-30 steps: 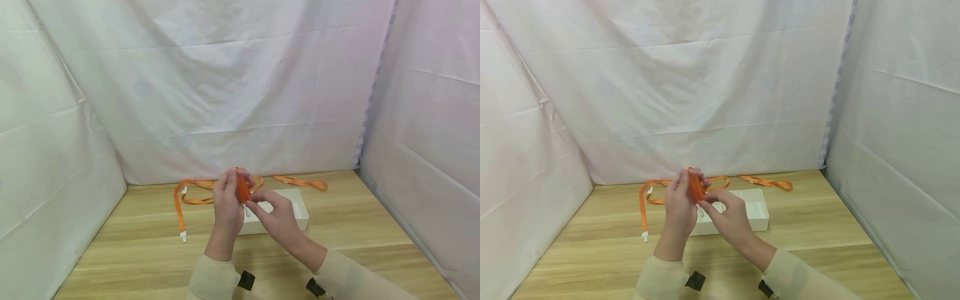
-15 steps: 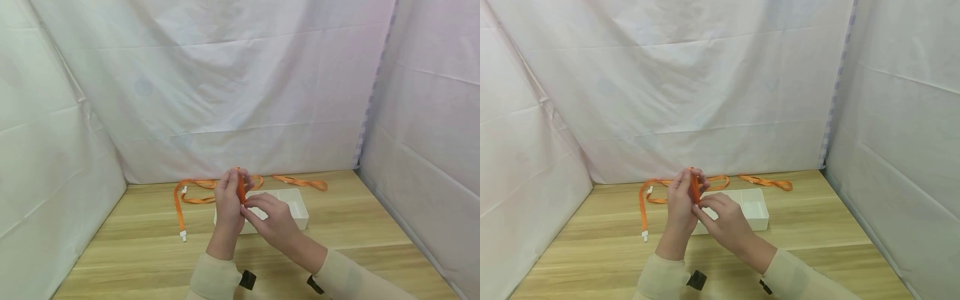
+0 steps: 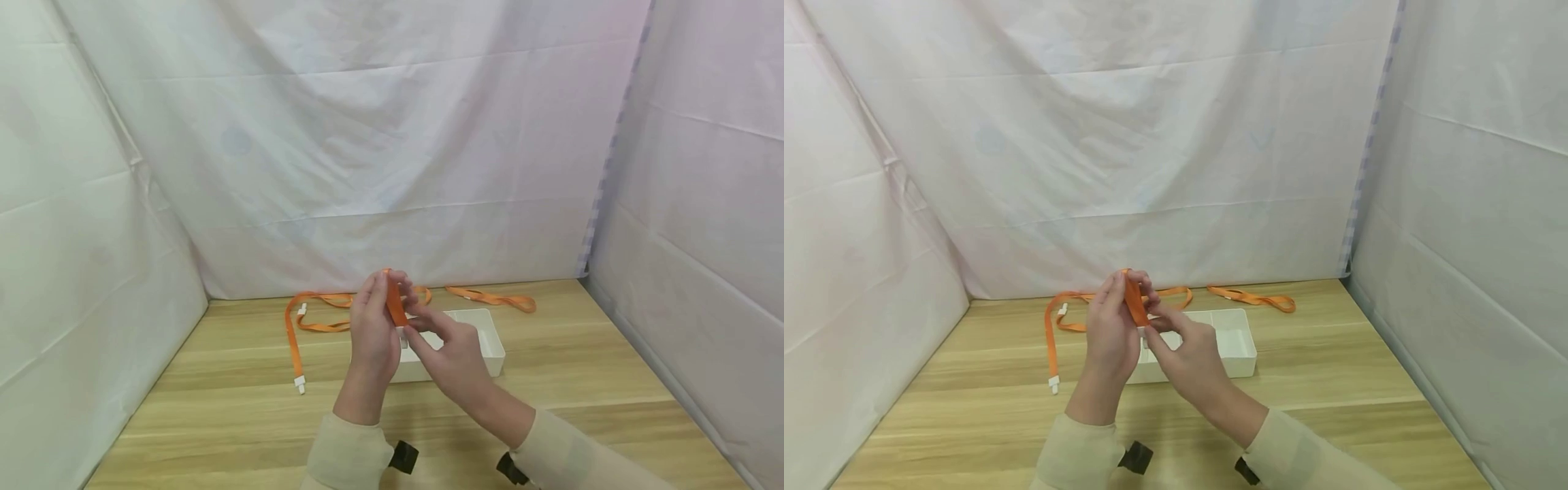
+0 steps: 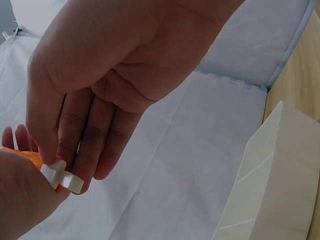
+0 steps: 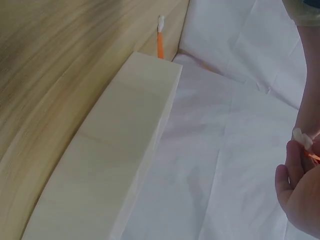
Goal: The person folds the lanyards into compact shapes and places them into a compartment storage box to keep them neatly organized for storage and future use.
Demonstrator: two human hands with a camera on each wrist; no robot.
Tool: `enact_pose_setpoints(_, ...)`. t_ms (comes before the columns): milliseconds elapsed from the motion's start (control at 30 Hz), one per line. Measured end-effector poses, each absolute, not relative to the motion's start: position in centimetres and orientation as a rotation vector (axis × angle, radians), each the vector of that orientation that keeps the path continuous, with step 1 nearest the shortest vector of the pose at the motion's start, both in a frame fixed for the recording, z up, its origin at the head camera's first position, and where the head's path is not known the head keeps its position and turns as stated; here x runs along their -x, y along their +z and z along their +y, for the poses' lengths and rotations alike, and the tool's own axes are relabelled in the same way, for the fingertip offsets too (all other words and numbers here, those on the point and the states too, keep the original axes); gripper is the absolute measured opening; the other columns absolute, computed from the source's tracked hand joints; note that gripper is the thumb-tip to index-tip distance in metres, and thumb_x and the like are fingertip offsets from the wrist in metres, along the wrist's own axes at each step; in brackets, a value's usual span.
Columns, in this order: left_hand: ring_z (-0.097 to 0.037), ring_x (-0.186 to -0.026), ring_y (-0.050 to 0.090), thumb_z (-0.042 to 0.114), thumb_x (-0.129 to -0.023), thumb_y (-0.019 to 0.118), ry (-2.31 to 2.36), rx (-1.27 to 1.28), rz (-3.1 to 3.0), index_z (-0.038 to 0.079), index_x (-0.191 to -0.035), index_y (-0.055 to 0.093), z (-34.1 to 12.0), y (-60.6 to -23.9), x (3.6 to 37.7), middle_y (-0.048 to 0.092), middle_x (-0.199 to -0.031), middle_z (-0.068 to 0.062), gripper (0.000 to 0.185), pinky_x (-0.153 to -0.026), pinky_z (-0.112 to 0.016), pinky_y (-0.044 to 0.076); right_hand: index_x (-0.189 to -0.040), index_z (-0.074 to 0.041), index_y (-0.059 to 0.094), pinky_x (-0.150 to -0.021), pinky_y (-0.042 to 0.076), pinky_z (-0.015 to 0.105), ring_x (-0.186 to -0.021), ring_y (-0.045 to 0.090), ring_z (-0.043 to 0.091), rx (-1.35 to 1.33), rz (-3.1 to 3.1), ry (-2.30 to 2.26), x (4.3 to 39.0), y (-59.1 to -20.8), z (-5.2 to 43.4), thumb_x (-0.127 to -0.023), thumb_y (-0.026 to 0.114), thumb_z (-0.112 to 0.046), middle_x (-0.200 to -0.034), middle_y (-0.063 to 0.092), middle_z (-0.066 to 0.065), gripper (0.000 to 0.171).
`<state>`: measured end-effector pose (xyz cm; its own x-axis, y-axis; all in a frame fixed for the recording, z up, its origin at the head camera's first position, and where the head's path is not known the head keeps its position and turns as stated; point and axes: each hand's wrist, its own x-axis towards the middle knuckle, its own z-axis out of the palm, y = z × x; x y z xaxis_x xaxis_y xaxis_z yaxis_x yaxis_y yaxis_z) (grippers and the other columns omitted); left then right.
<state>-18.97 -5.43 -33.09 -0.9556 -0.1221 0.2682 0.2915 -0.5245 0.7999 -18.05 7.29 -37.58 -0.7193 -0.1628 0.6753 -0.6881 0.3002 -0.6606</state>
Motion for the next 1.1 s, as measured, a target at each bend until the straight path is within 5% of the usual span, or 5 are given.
enact_pose_setpoints(267,-0.019,-0.092,0.062,0.023,-0.115,0.046,-2.528,0.224,-1.333,0.014,-0.096,0.067,-5.0,-33.0,18.9,0.066,-0.093,0.002,0.029,-0.09,-0.032,0.055,-0.117,-0.004,0.082,-0.068,0.058,0.018,-0.073,0.067,0.003,-0.75,-2.055,1.336,17.6,-37.9,6.5,-0.096,0.078,-0.007,-0.105,0.083,0.01,0.021)
enact_pose_setpoints(500,-0.02,-0.089,0.062,0.024,-0.115,0.046,-2.535,0.246,-1.336,0.015,-0.096,0.067,-5.1,-33.1,18.9,0.066,-0.093,0.001,0.03,-0.09,-0.031,0.055,-0.12,-0.003,0.08,-0.082,0.065,0.026,-0.095,0.082,0.02,-0.643,-2.196,1.576,17.5,-37.0,6.6,-0.094,0.081,-0.011,-0.106,0.083,0.012,0.027)
enact_pose_setpoints(700,-0.022,-0.09,0.064,0.026,-0.114,0.048,-2.446,0.323,-1.514,0.008,-0.101,0.069,-5.2,-33.4,19.0,0.069,-0.095,0.001,0.031,-0.094,-0.036,0.054,-0.117,-0.007,0.082,-0.083,0.064,0.028,-0.095,0.078,0.016,-0.514,-2.491,1.775,18.3,-35.4,7.8,-0.098,0.078,-0.015,-0.104,0.083,0.008,0.021)
enact_pose_setpoints(867,-0.026,-0.102,0.065,0.022,-0.114,0.049,-2.328,0.425,-1.728,-0.006,-0.116,0.066,-5.6,-33.9,19.3,0.072,-0.102,0.002,0.033,-0.104,-0.04,0.053,-0.113,-0.014,0.083,-0.089,0.059,0.036,-0.098,0.074,0.016,-0.5,-2.633,1.784,18.7,-34.8,9.1,-0.099,0.077,-0.021,-0.104,0.082,0.001,0.017)
enact_pose_setpoints(1100,-0.021,-0.125,0.066,0.02,-0.109,0.062,-2.239,0.362,-1.863,-0.001,-0.123,0.074,-6.7,-34.3,19.6,0.078,-0.122,-0.003,0.028,-0.11,-0.045,0.054,-0.114,-0.012,0.083,-0.094,0.061,0.041,-0.101,0.076,0.016,-0.44,-2.609,1.853,18.7,-35.0,9.9,-0.098,0.078,-0.023,-0.108,0.082,0.004,0.02)
